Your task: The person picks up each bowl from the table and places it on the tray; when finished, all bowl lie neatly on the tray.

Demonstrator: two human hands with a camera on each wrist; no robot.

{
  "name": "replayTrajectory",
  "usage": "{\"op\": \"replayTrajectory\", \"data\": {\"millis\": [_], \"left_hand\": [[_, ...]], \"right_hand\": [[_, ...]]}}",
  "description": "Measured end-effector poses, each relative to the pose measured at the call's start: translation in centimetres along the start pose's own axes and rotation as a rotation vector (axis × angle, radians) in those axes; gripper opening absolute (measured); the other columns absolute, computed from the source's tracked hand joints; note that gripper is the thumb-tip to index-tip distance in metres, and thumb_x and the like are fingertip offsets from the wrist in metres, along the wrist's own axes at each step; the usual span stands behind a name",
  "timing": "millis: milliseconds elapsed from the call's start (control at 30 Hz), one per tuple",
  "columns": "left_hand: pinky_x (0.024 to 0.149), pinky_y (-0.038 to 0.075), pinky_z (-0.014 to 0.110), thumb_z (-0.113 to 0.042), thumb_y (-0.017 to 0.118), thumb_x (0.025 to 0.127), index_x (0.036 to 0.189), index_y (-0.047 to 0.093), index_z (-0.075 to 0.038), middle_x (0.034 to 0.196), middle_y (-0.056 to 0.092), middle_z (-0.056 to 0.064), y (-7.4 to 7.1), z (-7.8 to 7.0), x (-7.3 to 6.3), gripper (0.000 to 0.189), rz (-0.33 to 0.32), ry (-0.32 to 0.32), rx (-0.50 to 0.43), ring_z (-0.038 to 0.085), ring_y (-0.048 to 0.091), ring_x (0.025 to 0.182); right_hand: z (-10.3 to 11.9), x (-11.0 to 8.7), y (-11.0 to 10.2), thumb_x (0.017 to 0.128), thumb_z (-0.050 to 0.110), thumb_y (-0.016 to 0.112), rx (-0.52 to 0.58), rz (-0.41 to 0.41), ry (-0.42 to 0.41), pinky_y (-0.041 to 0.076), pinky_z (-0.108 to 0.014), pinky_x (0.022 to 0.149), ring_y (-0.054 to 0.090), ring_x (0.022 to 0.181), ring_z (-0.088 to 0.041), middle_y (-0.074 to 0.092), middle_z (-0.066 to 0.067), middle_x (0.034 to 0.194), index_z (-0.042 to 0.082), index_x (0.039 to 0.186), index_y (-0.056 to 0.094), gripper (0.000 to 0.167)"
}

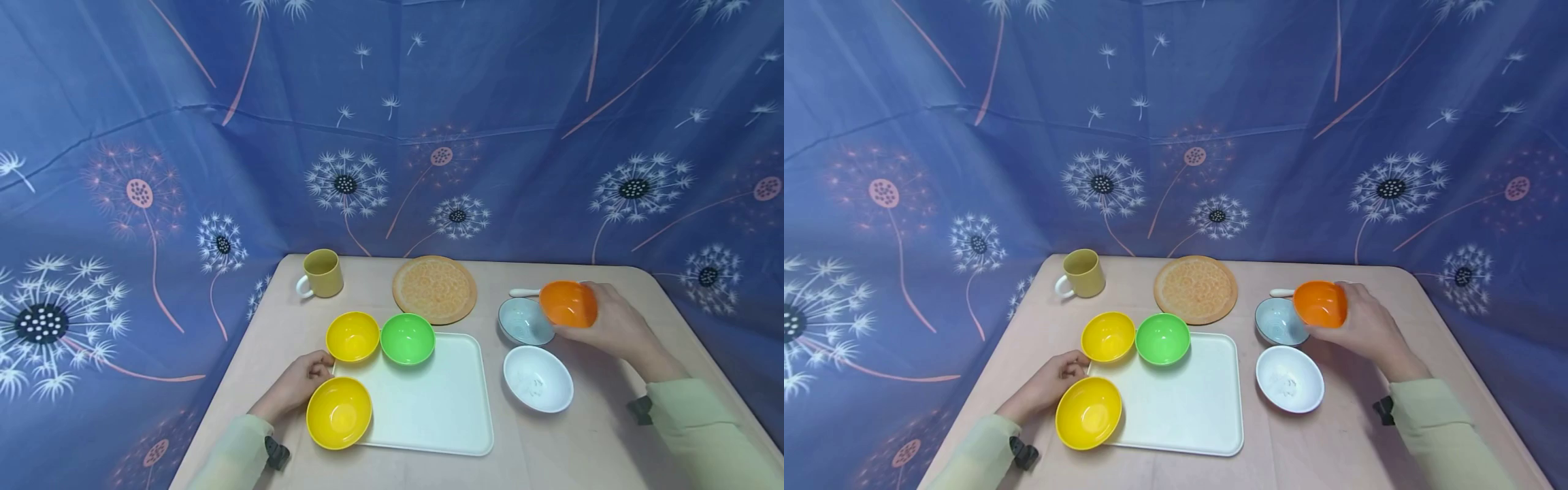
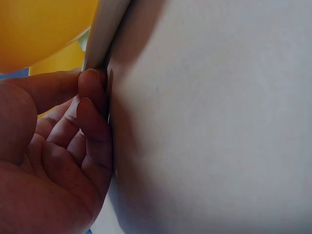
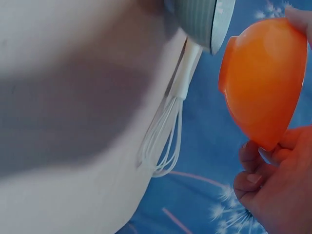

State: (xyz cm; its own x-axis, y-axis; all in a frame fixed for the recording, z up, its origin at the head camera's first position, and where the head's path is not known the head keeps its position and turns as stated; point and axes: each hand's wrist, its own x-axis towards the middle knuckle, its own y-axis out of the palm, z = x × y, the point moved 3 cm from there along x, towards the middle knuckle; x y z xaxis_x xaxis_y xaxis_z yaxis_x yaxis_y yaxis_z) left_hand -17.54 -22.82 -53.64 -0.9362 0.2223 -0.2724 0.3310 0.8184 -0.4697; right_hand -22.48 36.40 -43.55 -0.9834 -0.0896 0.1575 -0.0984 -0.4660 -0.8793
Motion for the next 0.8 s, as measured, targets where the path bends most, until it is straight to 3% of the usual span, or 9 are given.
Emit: {"op": "replayTrajectory", "data": {"millis": [300, 500, 633, 800], "left_hand": [[0.076, 0.049, 0.034, -0.004, 0.067, 0.099, 0.12, 0.065, -0.008, 0.085, 0.064, 0.004, 0.0, 0.1, -0.1, 0.021, 0.003, 0.0, -0.007, 0.021, 0.059, 0.078], [0.076, 0.049, 0.034, -0.004, 0.068, 0.098, 0.12, 0.065, -0.008, 0.085, 0.064, 0.004, -0.1, -0.1, -0.1, 0.022, 0.008, 0.005, 0.0, 0.021, 0.059, 0.078], [0.075, 0.049, 0.034, -0.005, 0.068, 0.099, 0.121, 0.065, -0.008, 0.086, 0.065, 0.004, -0.2, 0.0, 0.0, 0.022, 0.011, 0.003, 0.0, 0.021, 0.059, 0.078], [0.078, 0.049, 0.035, -0.005, 0.068, 0.098, 0.12, 0.065, -0.008, 0.086, 0.065, 0.004, -0.3, 0.1, 0.0, 0.022, 0.017, 0.008, -0.007, 0.022, 0.059, 0.08]], "right_hand": [[4.0, -0.3, 1.1, 0.068, 0.065, 0.09, -0.007, -0.006, -0.073, 0.045, -0.07, 0.087, 0.055, 0.11, -0.041, 0.052, -0.022, 0.133, -0.001, 0.148, 0.043, 0.113], [6.9, -0.7, 2.3, 0.068, 0.068, 0.089, -0.018, 0.027, -0.106, 0.046, -0.073, 0.091, 0.055, 0.116, -0.045, 0.05, -0.025, 0.139, -0.003, 0.151, 0.039, 0.12], [8.8, -1.1, 3.3, 0.067, 0.066, 0.09, 0.007, 0.038, -0.145, 0.048, -0.068, 0.093, 0.057, 0.116, -0.04, 0.055, -0.019, 0.137, 0.003, 0.15, 0.044, 0.114], [11.1, -1.6, 4.7, 0.067, 0.068, 0.088, 0.002, 0.053, -0.196, 0.045, -0.067, 0.099, 0.055, 0.124, -0.042, 0.051, -0.018, 0.148, 0.005, 0.154, 0.042, 0.116]]}}
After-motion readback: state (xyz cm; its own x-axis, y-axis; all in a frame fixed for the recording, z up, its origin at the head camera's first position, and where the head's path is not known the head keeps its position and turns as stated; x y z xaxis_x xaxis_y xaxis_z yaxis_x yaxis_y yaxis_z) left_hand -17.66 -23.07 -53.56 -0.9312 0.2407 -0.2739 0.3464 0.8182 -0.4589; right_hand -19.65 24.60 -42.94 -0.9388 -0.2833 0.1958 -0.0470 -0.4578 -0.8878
